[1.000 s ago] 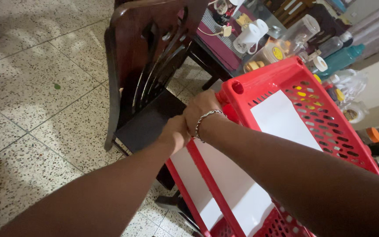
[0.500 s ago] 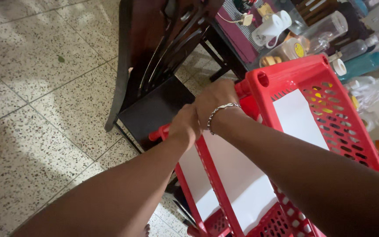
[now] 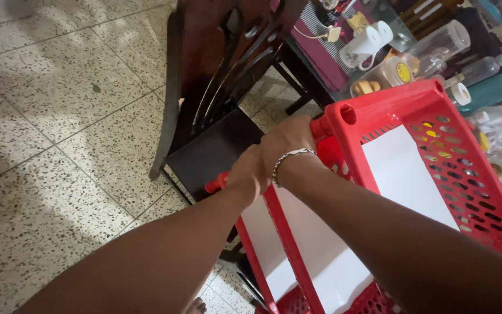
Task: The person assembles a red plastic three-tier storage rack by inserting vertical support poles into the corner holes of the basket trays. They stack the trays and secure the poles to form a stable unit.
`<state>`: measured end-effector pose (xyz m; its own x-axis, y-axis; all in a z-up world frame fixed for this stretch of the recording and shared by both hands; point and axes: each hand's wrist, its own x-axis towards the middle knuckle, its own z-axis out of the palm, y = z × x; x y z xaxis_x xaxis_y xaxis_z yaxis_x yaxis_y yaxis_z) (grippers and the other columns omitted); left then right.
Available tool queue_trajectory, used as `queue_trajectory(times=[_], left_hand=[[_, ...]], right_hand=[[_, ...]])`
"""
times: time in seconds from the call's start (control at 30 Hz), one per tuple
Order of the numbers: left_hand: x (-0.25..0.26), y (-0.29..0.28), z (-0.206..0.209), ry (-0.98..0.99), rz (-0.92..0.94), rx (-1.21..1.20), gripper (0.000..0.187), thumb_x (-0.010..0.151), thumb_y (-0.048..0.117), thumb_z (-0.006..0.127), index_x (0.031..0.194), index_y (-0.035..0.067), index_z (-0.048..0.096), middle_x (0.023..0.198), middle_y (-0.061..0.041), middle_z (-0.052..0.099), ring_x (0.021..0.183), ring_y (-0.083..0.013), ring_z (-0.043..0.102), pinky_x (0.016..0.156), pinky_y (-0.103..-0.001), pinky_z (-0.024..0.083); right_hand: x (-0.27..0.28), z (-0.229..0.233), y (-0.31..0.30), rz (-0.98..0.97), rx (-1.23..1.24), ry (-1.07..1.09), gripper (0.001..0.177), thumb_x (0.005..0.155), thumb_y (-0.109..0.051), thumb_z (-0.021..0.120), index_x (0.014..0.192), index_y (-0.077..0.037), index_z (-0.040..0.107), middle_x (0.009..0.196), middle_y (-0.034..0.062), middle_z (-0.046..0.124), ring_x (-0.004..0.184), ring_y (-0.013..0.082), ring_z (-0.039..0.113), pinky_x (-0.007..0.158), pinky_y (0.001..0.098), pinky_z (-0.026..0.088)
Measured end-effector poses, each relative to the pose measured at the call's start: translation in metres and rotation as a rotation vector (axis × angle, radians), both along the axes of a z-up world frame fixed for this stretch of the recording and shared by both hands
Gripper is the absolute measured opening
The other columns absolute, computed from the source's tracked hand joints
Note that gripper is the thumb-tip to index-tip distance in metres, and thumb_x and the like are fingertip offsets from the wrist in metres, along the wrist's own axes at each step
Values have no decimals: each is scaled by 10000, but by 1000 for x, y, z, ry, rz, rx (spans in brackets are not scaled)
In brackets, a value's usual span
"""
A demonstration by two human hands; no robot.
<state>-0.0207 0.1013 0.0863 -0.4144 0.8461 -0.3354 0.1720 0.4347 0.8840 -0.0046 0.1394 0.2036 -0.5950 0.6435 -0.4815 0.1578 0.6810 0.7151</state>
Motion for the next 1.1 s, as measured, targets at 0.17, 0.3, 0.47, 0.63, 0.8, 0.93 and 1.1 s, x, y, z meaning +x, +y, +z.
queue_trajectory(times=[0.17,0.3,0.47,0.63,0.8,0.93,1.1], left_hand=[[1,-2,-5,95,-71,47,279,927,213,661,1178,92,670,1269,-157,684,1227,-390,610,989,-454,528],[2,-7,-6,92,-31,6,271,917,204,678,1143,54,677,1218,-195,693,1186,-405,625,952,-472,544],[-9,-20,12,216,-58,-58,237,901,203,674,1103,82,698,1172,-193,698,1116,-414,639,920,-486,540],[-15,-37,19,436,-89,-13,165,908,191,634,995,96,738,1084,-180,759,1053,-380,715,897,-453,584],[-9,-40,18,317,21,-32,184,899,227,656,1026,112,720,1087,-182,732,1058,-401,686,874,-472,574],[-4,-36,6,394,10,-41,229,937,295,659,1019,94,731,1101,-162,748,1074,-367,714,892,-445,590],[-5,-29,0,461,-136,-112,311,818,310,764,1043,101,716,1129,-149,730,1097,-335,704,896,-421,586]], right_hand=[[1,4,-9,-20,-28,-67,238,909,-315,674,1063,-179,794,1052,48,767,1015,279,717,798,462,483],[4,0,-11,-4,-29,-27,235,931,-304,651,1074,-187,795,1077,56,770,1034,291,716,829,489,497],[3,-2,-16,-1,-37,-76,253,943,-313,637,1119,-192,771,1105,73,749,1047,328,693,837,537,489],[11,-25,-24,37,3,-55,254,967,-276,598,1101,-169,786,1066,64,770,994,320,713,786,564,476],[21,-45,-17,137,-2,22,253,975,-264,573,1066,-192,796,1043,41,773,978,299,719,751,550,479],[21,-44,-19,183,-25,2,249,966,-257,580,1047,-195,807,1027,35,777,965,294,724,721,524,487],[17,-1,-50,127,-250,169,240,945,-290,595,1042,-234,808,1067,42,757,1067,284,673,891,492,468]])
